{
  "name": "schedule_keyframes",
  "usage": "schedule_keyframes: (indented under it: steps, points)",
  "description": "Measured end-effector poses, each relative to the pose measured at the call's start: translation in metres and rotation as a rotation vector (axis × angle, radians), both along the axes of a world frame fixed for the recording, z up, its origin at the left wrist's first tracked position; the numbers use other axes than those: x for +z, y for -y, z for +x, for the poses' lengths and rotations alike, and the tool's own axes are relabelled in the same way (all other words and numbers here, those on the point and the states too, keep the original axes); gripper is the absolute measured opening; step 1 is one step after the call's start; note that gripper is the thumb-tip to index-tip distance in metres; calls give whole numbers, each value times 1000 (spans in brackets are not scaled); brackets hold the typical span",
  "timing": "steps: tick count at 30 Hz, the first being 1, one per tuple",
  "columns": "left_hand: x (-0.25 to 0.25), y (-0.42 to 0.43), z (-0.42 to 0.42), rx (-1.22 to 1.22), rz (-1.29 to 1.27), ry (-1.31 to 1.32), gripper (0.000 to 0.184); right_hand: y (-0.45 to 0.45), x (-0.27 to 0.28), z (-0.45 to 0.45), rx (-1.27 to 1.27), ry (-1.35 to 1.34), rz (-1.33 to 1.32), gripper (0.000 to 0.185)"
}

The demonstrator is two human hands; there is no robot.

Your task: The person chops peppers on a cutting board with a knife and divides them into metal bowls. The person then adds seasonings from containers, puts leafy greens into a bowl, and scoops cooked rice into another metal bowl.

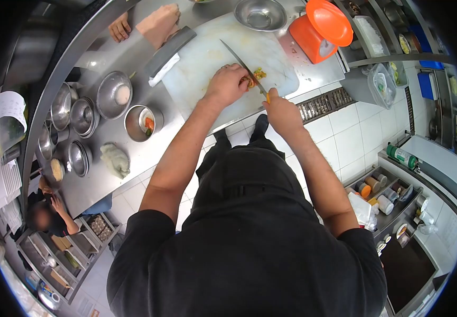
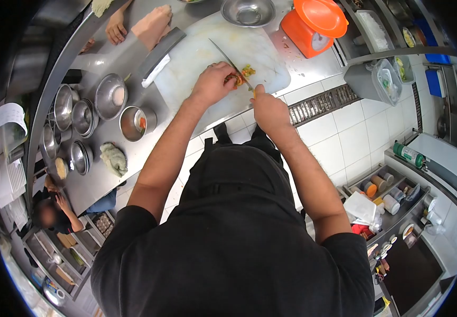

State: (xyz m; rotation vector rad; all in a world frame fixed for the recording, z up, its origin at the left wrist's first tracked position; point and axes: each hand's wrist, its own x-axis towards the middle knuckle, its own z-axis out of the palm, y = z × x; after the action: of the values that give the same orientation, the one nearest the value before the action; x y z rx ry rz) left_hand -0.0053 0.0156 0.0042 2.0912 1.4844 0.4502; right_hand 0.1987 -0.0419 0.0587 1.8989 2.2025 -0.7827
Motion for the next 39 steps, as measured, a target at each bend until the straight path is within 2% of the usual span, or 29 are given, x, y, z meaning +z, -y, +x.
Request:
schedule_keyframes:
  steps: [5, 8, 11, 14, 26, 33, 39]
  points:
    - [-1, 3, 0, 6, 19, 52, 24, -20, -17, -7, 34, -39, 28, 30]
    - [1, 8, 6, 110, 10, 55, 31, -30, -2, -3, 51, -35, 53, 30]
    - [7, 19, 15, 143, 145, -10, 36, -26, 11, 4, 50, -34, 47, 31]
    - [-1, 22, 19, 106, 208, -118, 35, -21, 11, 8, 56, -27, 38, 32]
    - [2, 18, 12, 78, 107, -110, 29, -9, 25, 0, 16, -19, 62, 31]
    - [-6, 19, 12, 89, 168, -63, 21, -12, 19, -1, 59, 12, 9, 30]
    - [-14, 20, 13, 86, 252, -57, 19, -19, -21, -3, 52, -25, 39, 33]
